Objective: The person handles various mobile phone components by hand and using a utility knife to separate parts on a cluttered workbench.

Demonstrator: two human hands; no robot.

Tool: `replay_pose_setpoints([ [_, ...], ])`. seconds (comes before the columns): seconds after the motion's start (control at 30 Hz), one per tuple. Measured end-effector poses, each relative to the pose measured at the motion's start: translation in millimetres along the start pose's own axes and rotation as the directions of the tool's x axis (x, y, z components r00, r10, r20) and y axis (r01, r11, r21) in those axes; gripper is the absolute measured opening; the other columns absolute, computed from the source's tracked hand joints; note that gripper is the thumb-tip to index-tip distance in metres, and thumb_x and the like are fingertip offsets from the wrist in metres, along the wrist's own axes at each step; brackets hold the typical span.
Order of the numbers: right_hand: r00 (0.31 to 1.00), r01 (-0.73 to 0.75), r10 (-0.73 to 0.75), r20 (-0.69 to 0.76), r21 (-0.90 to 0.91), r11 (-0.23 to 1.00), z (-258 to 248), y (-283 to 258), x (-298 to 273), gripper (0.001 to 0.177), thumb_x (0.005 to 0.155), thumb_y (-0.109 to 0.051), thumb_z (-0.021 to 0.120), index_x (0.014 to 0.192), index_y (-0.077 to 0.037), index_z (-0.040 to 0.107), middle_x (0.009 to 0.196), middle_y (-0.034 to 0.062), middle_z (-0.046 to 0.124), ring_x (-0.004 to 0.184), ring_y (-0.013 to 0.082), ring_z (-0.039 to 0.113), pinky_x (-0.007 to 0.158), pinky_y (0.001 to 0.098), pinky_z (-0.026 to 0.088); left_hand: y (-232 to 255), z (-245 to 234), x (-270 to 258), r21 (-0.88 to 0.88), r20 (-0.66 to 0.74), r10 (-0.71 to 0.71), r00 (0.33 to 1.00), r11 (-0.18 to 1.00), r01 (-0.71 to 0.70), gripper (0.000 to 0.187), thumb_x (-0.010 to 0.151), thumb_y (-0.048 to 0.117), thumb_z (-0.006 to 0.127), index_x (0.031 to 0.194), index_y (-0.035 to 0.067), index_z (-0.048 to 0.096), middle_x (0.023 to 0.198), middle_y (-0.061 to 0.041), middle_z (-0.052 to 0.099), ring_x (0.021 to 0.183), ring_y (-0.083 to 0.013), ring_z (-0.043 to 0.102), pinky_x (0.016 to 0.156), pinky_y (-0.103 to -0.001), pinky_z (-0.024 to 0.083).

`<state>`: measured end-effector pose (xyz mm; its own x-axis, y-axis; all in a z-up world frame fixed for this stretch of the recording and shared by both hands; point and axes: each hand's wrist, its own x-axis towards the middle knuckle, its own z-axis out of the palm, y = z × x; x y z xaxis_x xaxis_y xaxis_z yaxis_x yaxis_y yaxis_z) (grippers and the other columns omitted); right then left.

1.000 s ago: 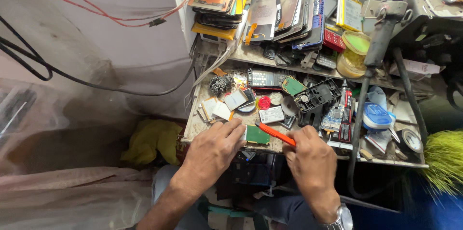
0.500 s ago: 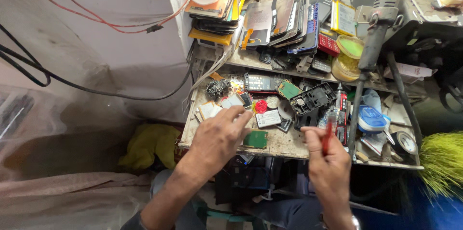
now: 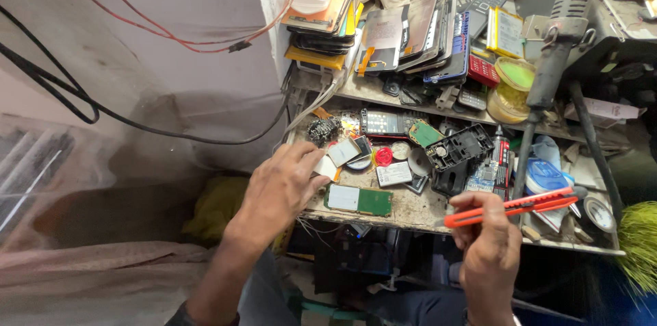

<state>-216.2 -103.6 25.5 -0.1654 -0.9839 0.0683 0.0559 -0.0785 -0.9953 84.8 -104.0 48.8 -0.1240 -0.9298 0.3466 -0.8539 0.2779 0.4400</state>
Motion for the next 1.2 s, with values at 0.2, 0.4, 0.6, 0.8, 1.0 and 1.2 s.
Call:
replay_pose_setpoints([
  [0.2,0.996,0.072,-0.072,0.058,-0.003,0.997,14.0,-6.6,8.0,0.024,0.106,-0.022,0.056,0.111,0.000,0.065,0.089,0.0095,0.072,0.069,0.0092,0.061,0.059,0.0238,0.050,-5.5,3.0,2.9,-0.038,-0.015,0.072,0.997,0.997,-0.072,0.042,0.080,0.018,0.078,0.120,0.006,0.068,0.119,-0.005,0.070,0.105,-0.0279,0.063,0.092,-0.042,0.052],
  [0.4,0.999,0.039,-0.036,0.014,-0.219,0.975,39.7,-13.2,12.8,0.024,0.098,-0.013,0.067,0.119,-0.001,0.069,0.092,0.0108,0.074,0.070,0.0097,0.065,0.061,0.0234,0.054,-7.8,-3.1,4.1,-0.114,0.006,0.116,0.993,0.987,-0.115,0.047,0.081,0.015,0.077,0.126,0.006,0.065,0.117,-0.009,0.069,0.107,-0.0288,0.063,0.094,-0.043,0.051],
  [0.6,0.983,0.174,-0.132,0.131,-0.393,0.903,59.9,-22.9,23.6,0.030,0.098,-0.016,0.064,0.123,0.000,0.069,0.098,0.0090,0.077,0.073,0.0107,0.073,0.061,0.0254,0.062,-7.6,-24.3,-0.2,-0.187,0.017,0.102,0.995,0.978,-0.097,0.053,0.081,0.019,0.079,0.130,0.008,0.064,0.114,-0.011,0.066,0.108,-0.0302,0.063,0.095,-0.042,0.051],
  [0.8,0.974,0.226,-0.177,0.144,-0.516,0.826,70.8,-30.0,30.5,0.026,0.098,-0.018,0.068,0.116,0.001,0.072,0.088,0.0088,0.078,0.069,0.0122,0.070,0.061,0.0257,0.059,-4.9,-27.2,-6.0,-0.354,-0.023,-0.063,0.998,0.934,0.051,0.052,0.083,0.021,0.079,0.130,0.011,0.062,0.116,-0.010,0.063,0.103,-0.0271,0.067,0.088,-0.038,0.056],
  [1.0,0.912,0.407,-0.345,0.222,-0.597,0.691,69.5,-27.6,33.0,0.026,0.095,-0.015,0.073,0.117,0.000,0.075,0.092,0.0103,0.078,0.075,0.0137,0.072,0.065,0.0267,0.057,-5.5,8.8,-4.3,-0.254,-0.143,-0.001,0.990,0.966,-0.036,0.050,0.085,0.019,0.078,0.132,0.009,0.063,0.118,-0.010,0.064,0.111,-0.0288,0.063,0.096,-0.041,0.053],
  [1.2,0.905,0.420,-0.344,0.249,-0.641,0.642,66.5,-25.6,36.4,0.027,0.093,-0.017,0.075,0.117,-0.003,0.076,0.094,0.0127,0.079,0.074,0.0151,0.074,0.064,0.0271,0.058,-3.8,22.3,-1.4,-0.075,-0.184,0.046,0.982,0.995,-0.061,0.055,0.080,0.018,0.078,0.131,0.002,0.062,0.120,-0.013,0.062,0.110,-0.0312,0.057,0.096,-0.045,0.047],
])
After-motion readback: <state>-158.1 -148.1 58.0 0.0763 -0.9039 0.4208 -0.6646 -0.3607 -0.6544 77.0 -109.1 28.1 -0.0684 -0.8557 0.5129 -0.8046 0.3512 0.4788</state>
